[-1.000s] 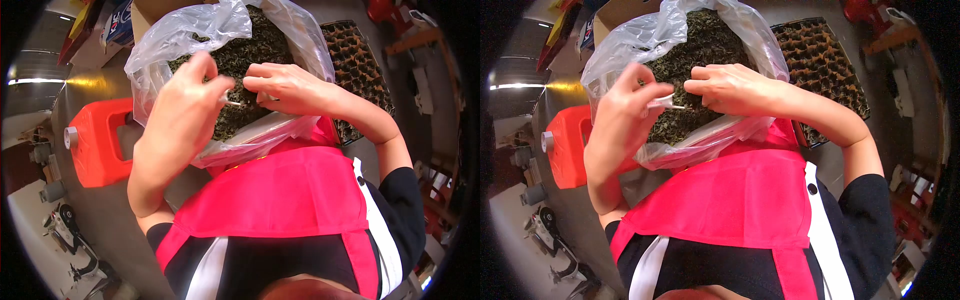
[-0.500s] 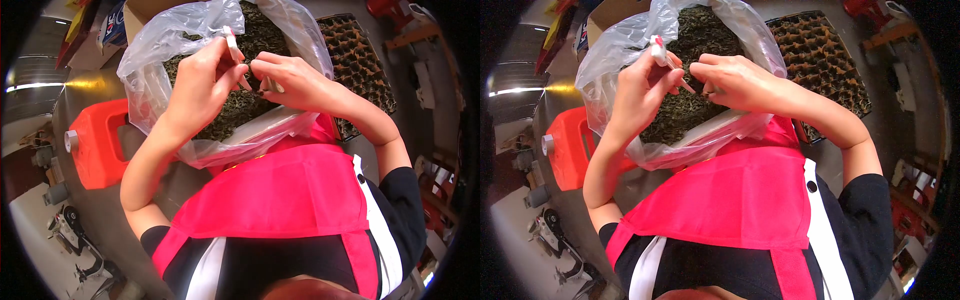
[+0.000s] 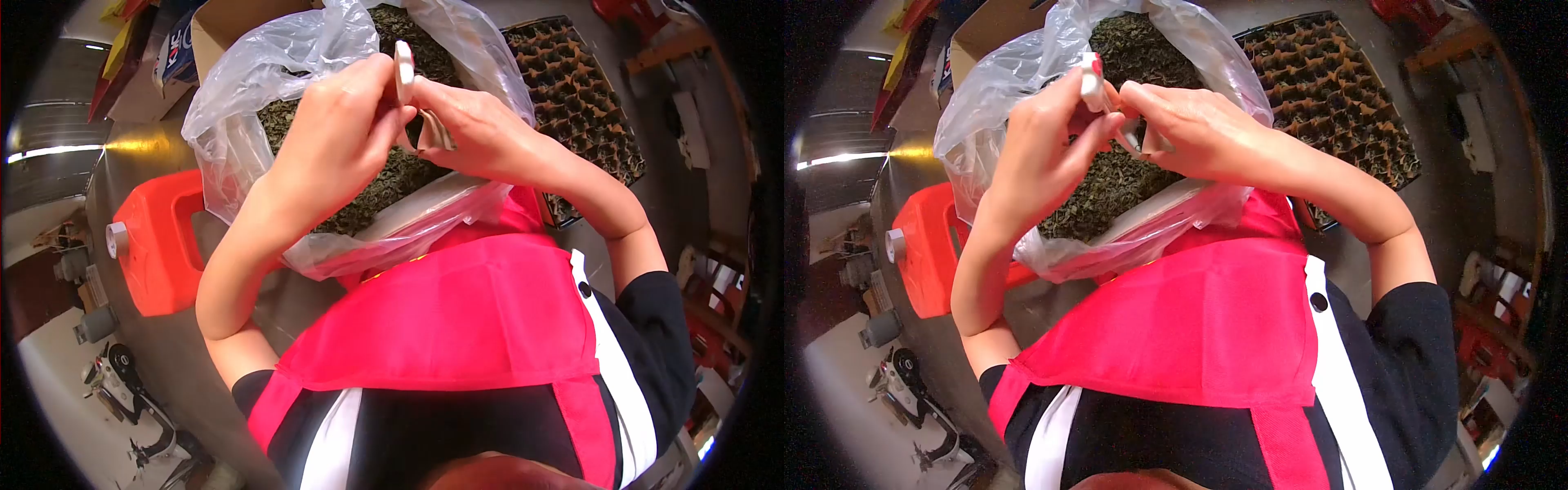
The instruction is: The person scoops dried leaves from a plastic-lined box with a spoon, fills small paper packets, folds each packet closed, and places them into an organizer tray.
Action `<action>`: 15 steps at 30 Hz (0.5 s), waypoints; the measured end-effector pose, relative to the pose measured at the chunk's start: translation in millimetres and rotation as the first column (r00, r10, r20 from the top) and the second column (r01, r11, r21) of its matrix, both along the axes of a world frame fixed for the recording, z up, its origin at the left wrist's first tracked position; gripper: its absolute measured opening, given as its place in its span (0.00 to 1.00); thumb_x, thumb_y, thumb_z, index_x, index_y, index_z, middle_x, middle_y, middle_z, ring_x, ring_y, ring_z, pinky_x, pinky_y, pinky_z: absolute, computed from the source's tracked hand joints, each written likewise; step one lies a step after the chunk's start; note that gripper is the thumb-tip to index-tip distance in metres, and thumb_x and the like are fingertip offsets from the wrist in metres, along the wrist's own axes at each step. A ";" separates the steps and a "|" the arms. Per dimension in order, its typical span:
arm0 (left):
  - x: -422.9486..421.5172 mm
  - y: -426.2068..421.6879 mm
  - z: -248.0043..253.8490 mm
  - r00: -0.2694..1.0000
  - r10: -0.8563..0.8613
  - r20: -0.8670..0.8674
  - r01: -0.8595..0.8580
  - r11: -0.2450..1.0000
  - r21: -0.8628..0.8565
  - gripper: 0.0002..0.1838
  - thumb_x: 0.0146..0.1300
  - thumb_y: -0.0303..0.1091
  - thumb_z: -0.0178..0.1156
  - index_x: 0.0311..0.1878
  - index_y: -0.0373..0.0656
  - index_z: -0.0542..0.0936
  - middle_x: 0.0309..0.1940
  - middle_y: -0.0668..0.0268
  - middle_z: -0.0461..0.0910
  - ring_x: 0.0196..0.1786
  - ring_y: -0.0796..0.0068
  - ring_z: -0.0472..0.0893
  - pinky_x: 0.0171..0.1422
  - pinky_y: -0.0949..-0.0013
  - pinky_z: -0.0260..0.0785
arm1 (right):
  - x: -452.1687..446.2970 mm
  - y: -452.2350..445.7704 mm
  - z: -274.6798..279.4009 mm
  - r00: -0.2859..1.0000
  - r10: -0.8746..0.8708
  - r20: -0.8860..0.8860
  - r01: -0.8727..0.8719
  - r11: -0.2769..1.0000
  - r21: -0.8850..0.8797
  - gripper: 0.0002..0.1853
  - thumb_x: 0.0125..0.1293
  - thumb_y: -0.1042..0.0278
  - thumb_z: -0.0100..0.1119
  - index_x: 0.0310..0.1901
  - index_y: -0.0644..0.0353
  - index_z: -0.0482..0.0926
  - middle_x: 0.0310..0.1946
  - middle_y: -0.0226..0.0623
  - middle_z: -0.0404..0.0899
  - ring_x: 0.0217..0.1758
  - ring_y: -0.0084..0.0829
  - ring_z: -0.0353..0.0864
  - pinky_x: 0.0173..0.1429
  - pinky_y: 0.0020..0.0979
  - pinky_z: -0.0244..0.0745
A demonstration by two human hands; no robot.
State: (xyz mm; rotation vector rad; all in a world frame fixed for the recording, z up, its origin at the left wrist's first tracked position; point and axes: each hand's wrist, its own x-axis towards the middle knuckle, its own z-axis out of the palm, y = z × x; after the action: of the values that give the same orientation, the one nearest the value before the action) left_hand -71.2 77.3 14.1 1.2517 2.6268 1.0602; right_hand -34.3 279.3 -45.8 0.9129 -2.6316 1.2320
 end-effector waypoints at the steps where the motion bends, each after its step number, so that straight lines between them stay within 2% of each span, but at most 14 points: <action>1: 0.6 -0.9 5.4 0.999 0.033 0.040 -0.034 0.999 0.027 0.05 0.68 0.22 0.62 0.44 0.33 0.77 0.30 0.62 0.82 0.32 0.79 0.82 0.37 0.72 0.75 | -0.9 1.7 1.0 1.000 -0.001 0.015 0.001 1.000 -0.004 0.20 0.57 0.78 0.65 0.48 0.58 0.66 0.35 0.40 0.76 0.35 0.42 0.85 0.39 0.42 0.77; 3: 1.2 -4.1 18.6 0.987 0.096 0.128 -0.106 0.992 0.073 0.05 0.68 0.22 0.63 0.43 0.34 0.77 0.29 0.60 0.81 0.31 0.77 0.82 0.36 0.71 0.74 | -1.5 5.2 2.5 0.999 -0.002 0.050 0.002 1.000 -0.014 0.20 0.57 0.78 0.65 0.49 0.58 0.67 0.35 0.41 0.76 0.36 0.43 0.84 0.40 0.43 0.77; 4: 1.6 -1.8 18.1 0.983 0.094 0.156 -0.116 0.983 0.140 0.06 0.68 0.22 0.63 0.44 0.34 0.76 0.28 0.61 0.80 0.31 0.76 0.82 0.36 0.71 0.74 | -1.1 5.3 0.9 1.000 -0.002 0.014 0.002 1.000 -0.025 0.20 0.58 0.77 0.65 0.49 0.58 0.68 0.35 0.41 0.76 0.36 0.43 0.84 0.40 0.44 0.77; 7: 2.3 8.5 -7.3 1.000 -0.024 0.004 0.024 0.999 0.039 0.07 0.68 0.22 0.63 0.45 0.33 0.77 0.29 0.61 0.81 0.31 0.77 0.82 0.37 0.72 0.74 | -1.4 4.0 -0.9 0.997 -0.021 -0.076 0.019 1.000 -0.024 0.19 0.59 0.76 0.65 0.49 0.58 0.69 0.36 0.41 0.75 0.38 0.44 0.83 0.40 0.45 0.77; 9: 2.4 9.8 -7.2 0.998 -0.032 -0.048 0.033 0.999 0.025 0.07 0.67 0.21 0.63 0.46 0.34 0.78 0.31 0.59 0.81 0.31 0.74 0.83 0.38 0.69 0.76 | 1.9 3.4 2.4 0.992 -0.069 -0.108 0.071 0.997 0.013 0.18 0.59 0.76 0.66 0.49 0.59 0.69 0.38 0.41 0.74 0.39 0.45 0.83 0.41 0.46 0.77; 10: 2.5 7.9 1.0 0.999 -0.015 -0.044 0.016 1.000 0.024 0.07 0.66 0.21 0.64 0.46 0.35 0.78 0.31 0.59 0.81 0.32 0.73 0.83 0.38 0.68 0.76 | 0.6 7.3 3.9 0.998 -0.020 -0.067 0.021 1.000 0.007 0.19 0.58 0.77 0.67 0.48 0.61 0.69 0.41 0.42 0.73 0.38 0.44 0.84 0.40 0.45 0.78; 13: 4.4 2.4 20.7 0.997 0.009 -0.081 -0.009 1.000 0.005 0.08 0.65 0.21 0.64 0.46 0.34 0.77 0.33 0.58 0.82 0.33 0.72 0.84 0.39 0.67 0.76 | 0.2 11.5 1.4 0.998 0.026 0.057 -0.022 0.998 -0.066 0.19 0.57 0.78 0.67 0.47 0.63 0.69 0.43 0.44 0.71 0.37 0.44 0.85 0.39 0.43 0.79; 15: 6.3 3.1 21.8 0.997 0.011 -0.078 -0.011 1.000 -0.002 0.08 0.65 0.21 0.64 0.46 0.34 0.77 0.34 0.57 0.82 0.34 0.71 0.84 0.39 0.67 0.76 | 2.8 12.3 1.4 0.999 0.013 0.051 -0.011 0.999 -0.045 0.19 0.57 0.78 0.67 0.46 0.64 0.69 0.43 0.44 0.71 0.37 0.43 0.86 0.40 0.42 0.79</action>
State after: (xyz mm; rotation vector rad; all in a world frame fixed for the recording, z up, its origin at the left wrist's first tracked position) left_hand -64.9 80.4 35.8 1.3059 2.6941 1.0306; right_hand -31.5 291.6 -44.4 0.9034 -2.6291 1.3296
